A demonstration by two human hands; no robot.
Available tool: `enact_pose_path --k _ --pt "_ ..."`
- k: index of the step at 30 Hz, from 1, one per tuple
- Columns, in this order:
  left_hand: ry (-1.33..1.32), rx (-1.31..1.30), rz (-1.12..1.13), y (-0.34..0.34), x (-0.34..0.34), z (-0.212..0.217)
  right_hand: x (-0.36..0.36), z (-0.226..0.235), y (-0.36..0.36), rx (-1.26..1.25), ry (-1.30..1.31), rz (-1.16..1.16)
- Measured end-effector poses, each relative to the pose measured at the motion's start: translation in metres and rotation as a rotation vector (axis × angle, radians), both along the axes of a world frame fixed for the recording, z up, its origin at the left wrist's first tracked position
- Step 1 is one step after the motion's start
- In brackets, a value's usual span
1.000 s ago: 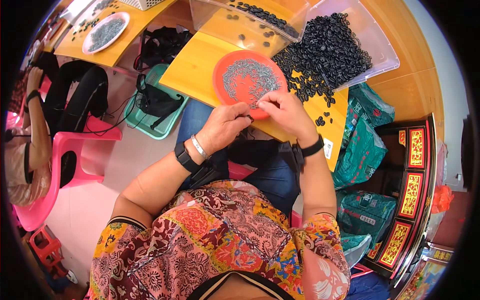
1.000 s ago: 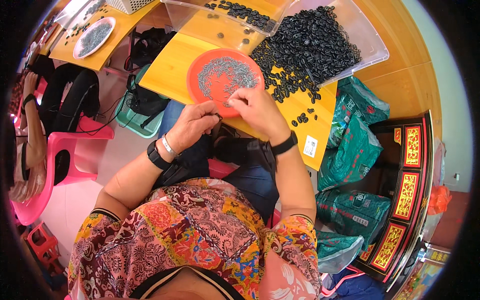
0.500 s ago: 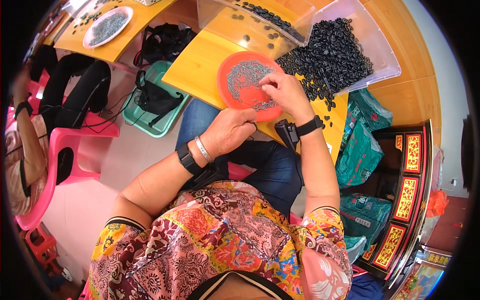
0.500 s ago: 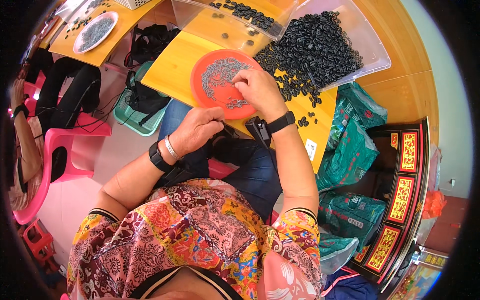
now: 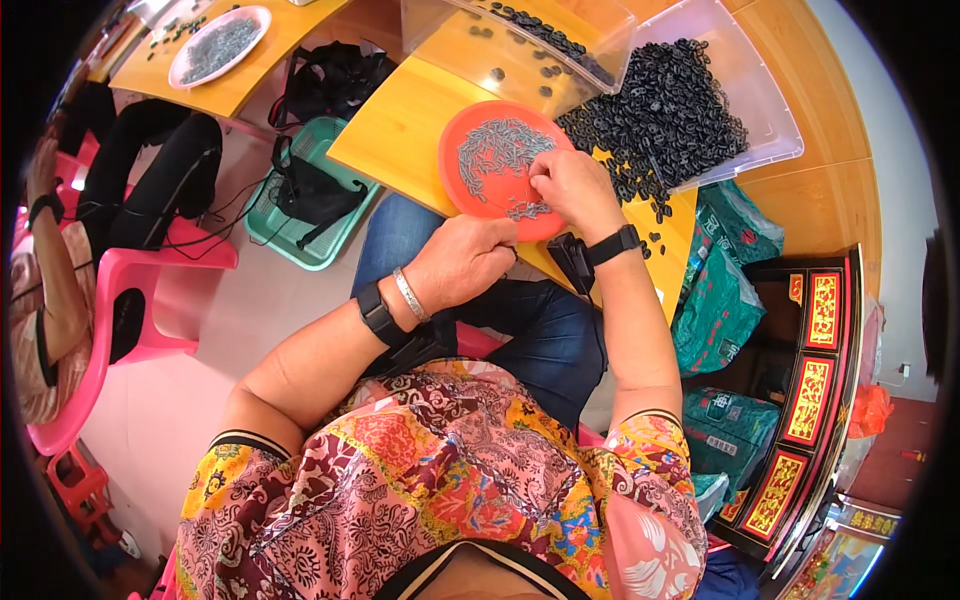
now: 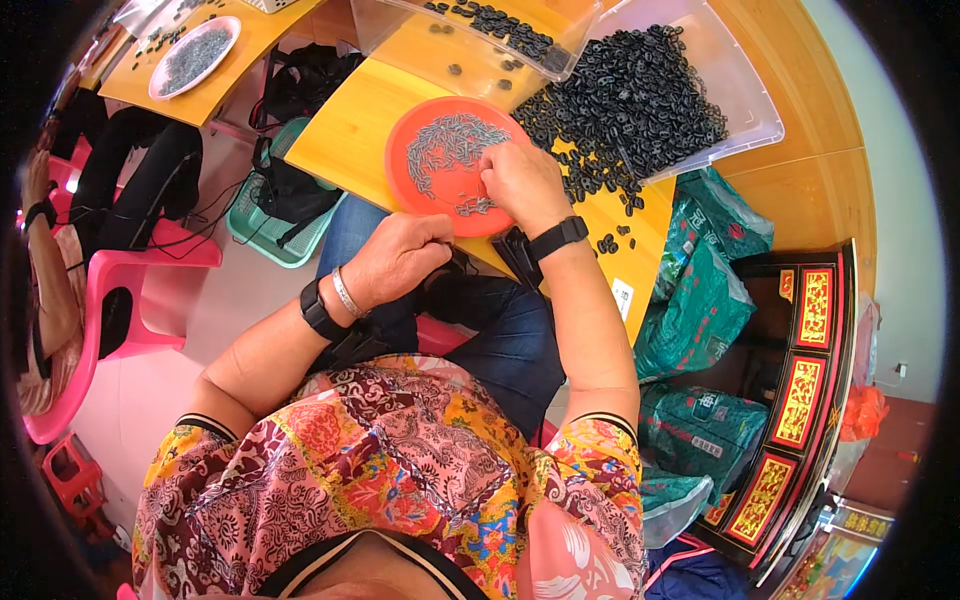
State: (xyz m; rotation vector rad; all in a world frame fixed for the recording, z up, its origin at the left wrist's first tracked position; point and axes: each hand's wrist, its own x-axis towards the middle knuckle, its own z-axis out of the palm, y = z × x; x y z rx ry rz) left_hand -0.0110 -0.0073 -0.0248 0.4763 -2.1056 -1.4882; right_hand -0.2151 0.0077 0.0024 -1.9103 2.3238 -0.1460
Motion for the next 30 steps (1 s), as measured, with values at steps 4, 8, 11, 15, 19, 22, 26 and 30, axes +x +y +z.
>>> enact_pose_path --k 4,8,11,15,19,22,26,30 --pt "0.008 -0.009 0.002 -0.001 0.001 0.0 0.003 0.015 0.003 0.021 -0.079 -0.029" --pt "0.024 -0.024 0.004 -0.002 0.0 -0.002 0.004 0.012 0.005 0.07 -0.122 -0.016" --pt "0.007 -0.021 -0.006 -0.002 0.0 -0.001 0.008 0.002 0.002 0.099 -0.078 -0.033" --pt "0.009 -0.022 -0.003 -0.003 0.0 -0.002 0.016 -0.003 -0.001 0.062 -0.033 -0.036" --pt "-0.006 -0.024 0.014 -0.004 -0.001 -0.003 0.016 -0.008 -0.002 0.024 0.032 -0.015" --pt "0.0 0.055 0.023 -0.006 -0.002 -0.005 0.009 -0.008 -0.001 -0.078 -0.058 -0.054" --pt "0.05 0.218 0.066 -0.01 -0.003 -0.006 -0.007 -0.009 0.012 -0.27 -0.809 -0.101" --pt "0.017 0.409 0.047 -0.014 0.002 -0.004 0.014 -0.003 0.033 -0.267 -1.217 -0.179"
